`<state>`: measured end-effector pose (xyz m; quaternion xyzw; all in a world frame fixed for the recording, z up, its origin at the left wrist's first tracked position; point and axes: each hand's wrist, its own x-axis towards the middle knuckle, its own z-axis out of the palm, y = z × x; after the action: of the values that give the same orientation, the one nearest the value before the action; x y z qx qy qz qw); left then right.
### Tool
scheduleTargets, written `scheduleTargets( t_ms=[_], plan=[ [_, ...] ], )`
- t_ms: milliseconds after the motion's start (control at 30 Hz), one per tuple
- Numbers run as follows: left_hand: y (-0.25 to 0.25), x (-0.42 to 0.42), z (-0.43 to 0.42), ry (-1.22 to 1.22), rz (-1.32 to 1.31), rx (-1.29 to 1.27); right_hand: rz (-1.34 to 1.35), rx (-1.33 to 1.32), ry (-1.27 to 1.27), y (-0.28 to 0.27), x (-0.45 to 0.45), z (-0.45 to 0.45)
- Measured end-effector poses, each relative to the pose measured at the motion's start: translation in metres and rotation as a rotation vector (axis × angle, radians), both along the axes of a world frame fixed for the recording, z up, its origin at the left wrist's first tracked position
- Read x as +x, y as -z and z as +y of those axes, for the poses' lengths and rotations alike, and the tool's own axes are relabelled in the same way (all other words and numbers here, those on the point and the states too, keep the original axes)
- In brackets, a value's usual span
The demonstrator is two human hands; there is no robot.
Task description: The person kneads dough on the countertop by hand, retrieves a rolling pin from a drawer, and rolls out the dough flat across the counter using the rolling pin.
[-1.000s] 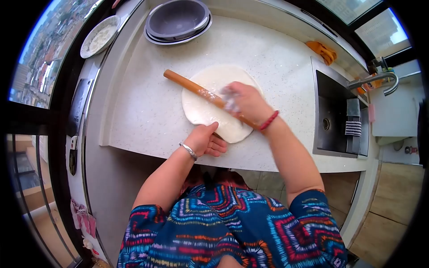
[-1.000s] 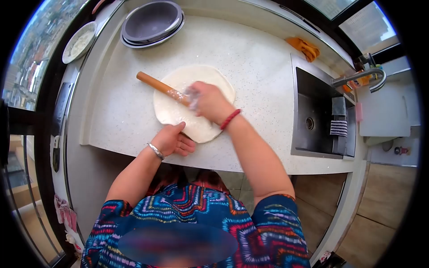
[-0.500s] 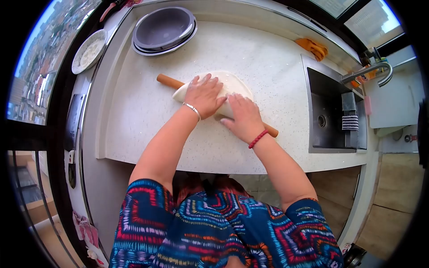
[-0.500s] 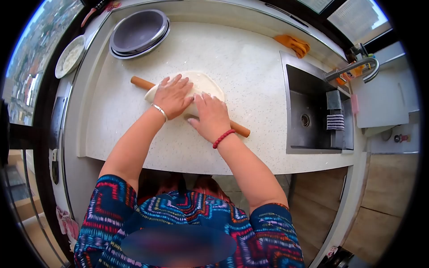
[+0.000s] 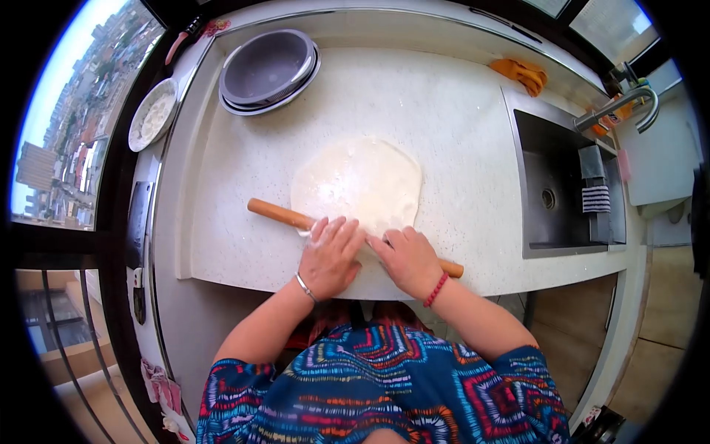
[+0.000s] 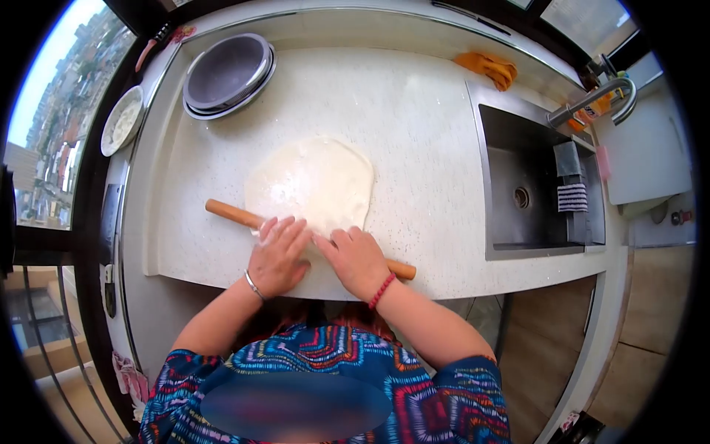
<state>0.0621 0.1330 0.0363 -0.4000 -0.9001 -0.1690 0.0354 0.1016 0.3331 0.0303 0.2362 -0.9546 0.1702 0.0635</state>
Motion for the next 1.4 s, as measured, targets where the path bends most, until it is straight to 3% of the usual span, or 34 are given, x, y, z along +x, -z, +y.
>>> scheduleTargets(
  t_ms=[233,267,333,400,467,533,567,633,767,800,867,933,1000,1067,1100,1133,1200,1267,1300,1367,1400],
  plan=[
    [-0.004,0.005,0.015,-0.027,-0.054,-0.124,-0.177,-0.266,0.035,-0.013,0.016,0.021],
    [-0.003,-0.010,0.025,-0.036,-0.043,-0.123,-0.166,-0.266,0.025,-0.015,0.014,0.022],
    [0.004,-0.054,0.044,0.010,0.083,-0.079,0.050,-0.282,0.235,-0.017,0.010,0.020],
    [0.021,-0.113,0.054,-0.281,0.065,0.181,0.081,-0.254,0.237,-0.021,-0.002,0.011],
    [0.009,-0.163,0.041,-0.540,-0.258,0.744,0.136,-0.118,0.245,-0.028,-0.017,-0.013],
    [0.004,-0.199,0.020,-0.697,-0.857,1.162,0.034,-0.071,0.218,-0.019,-0.029,-0.033],
    [-0.001,-0.208,0.015,-0.699,-0.846,1.166,-0.003,0.000,0.221,-0.007,-0.039,-0.042],
    [-0.015,-0.224,0.007,-0.929,-1.427,1.820,-0.031,0.067,0.226,-0.002,-0.066,-0.048],
    [-0.008,-0.259,-0.013,-0.746,-1.364,2.045,-0.170,0.263,0.510,-0.021,-0.146,-0.021],
    [-0.007,-0.268,-0.017,-0.747,-1.382,2.040,-0.177,0.269,0.520,-0.026,-0.153,-0.019],
    [-0.002,-0.284,-0.033,-0.650,-1.143,2.147,-0.060,0.189,0.466,-0.038,-0.154,-0.018],
    [-0.015,-0.286,-0.052,-0.809,-1.249,2.179,-0.223,0.173,0.419,-0.029,-0.133,-0.024],
    [-0.004,-0.283,-0.070,-0.946,-1.184,2.058,0.093,0.144,0.255,-0.004,-0.115,-0.025],
    [0.004,-0.279,-0.071,-1.054,-1.096,1.912,0.104,0.120,0.298,-0.011,-0.132,-0.021],
    [0.010,-0.270,-0.066,-1.016,-0.820,1.376,-0.011,0.138,0.312,-0.020,-0.146,-0.016],
    [0.013,-0.254,-0.050,-0.829,-0.470,1.000,-0.120,0.162,0.320,-0.024,-0.157,-0.010],
    [0.019,-0.210,-0.003,-0.504,0.432,0.449,-0.090,0.156,0.280,-0.013,-0.171,0.002],
    [0.004,-0.173,0.022,-0.093,0.503,0.127,-0.066,0.152,0.237,-0.008,-0.164,0.008],
    [-0.003,-0.160,0.020,-0.091,0.495,0.131,0.025,0.121,0.183,-0.007,-0.152,0.007],
    [-0.010,-0.135,0.013,-0.021,0.001,-0.069,0.224,0.011,0.085,-0.007,-0.120,0.008],
    [-0.009,-0.117,0.006,-0.025,0.033,-0.060,0.176,-0.017,0.075,-0.007,-0.096,0.007]
  ],
)
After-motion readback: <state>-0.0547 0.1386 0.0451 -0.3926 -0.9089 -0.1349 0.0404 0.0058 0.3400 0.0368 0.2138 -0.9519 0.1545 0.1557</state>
